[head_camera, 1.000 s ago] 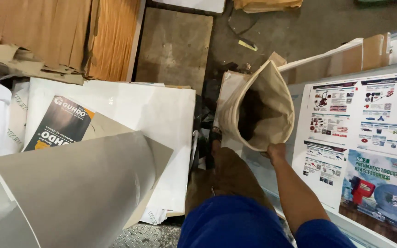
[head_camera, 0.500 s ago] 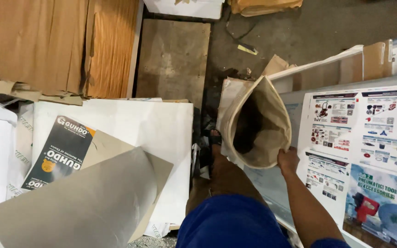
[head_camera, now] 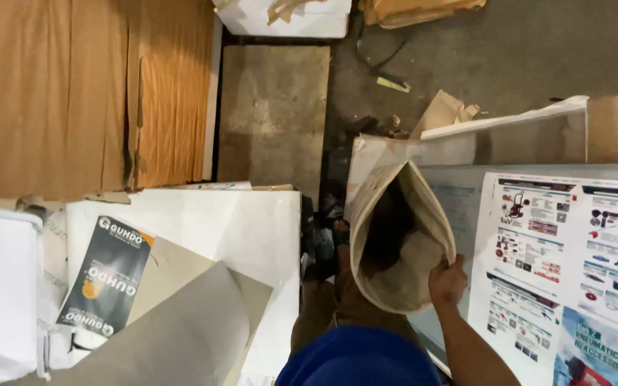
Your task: Cleaning the rollers of a printing press with a cloth and then navigating the production floor while handling paper materials.
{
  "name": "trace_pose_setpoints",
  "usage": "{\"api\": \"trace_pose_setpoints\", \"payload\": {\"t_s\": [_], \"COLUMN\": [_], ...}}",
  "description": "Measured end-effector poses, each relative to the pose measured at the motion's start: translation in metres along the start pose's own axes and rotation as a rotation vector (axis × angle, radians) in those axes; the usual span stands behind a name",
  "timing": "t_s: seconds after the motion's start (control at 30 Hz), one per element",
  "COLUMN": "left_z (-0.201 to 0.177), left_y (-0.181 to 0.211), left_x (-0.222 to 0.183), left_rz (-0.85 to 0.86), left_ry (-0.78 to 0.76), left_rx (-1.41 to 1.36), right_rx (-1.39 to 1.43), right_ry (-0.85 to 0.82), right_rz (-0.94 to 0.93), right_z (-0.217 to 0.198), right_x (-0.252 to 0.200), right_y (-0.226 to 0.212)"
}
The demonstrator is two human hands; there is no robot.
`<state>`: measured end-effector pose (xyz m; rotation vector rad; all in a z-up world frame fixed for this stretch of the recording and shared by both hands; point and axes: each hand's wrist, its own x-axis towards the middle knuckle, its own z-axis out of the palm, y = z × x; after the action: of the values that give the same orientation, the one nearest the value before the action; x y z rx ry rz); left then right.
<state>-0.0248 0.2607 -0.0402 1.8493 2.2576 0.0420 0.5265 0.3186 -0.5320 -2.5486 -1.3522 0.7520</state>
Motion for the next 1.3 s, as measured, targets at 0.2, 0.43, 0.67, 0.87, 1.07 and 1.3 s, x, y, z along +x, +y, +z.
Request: {"api": "trace_pose_setpoints", "payload": {"t_s": [0.2,0.43,0.67,0.87,1.07,1.3], "left_z": [0.242,0.458,0.563,0.524,0.551,0.591], "left_y": [0.08,0.245,0.266,0.273,0.266,0.247], "left_x": [0.091,0.215,0.228,0.245,0.253,0.26], "left_rz": [0.081,0.383,0.209,0.247,0.292,0.205], "left_ry": [0.104,-0.182,-0.356,-0.345,-0.271,-0.289], "left_rx": [-0.03,-0.341,-0.431,-0.457,-0.421,-0.295], "right_rx": [0.101,0.052,0.069,0.097,0.167,0.252], "right_ry": [0.027,0.078,0.035,0.038,-0.016,0.082], "right_rz": [-0.03,0.045,0.013,0.078,0.168,0.048], "right_z": [0.003,0.025,0.024,0.029,0.028,0.045], "right_x": [-0.005,-0.005,-0.018,-0.004,0.002,0.002], "right_y": [0.004,0.024,0.036,0.023,0.015,0.024]}}
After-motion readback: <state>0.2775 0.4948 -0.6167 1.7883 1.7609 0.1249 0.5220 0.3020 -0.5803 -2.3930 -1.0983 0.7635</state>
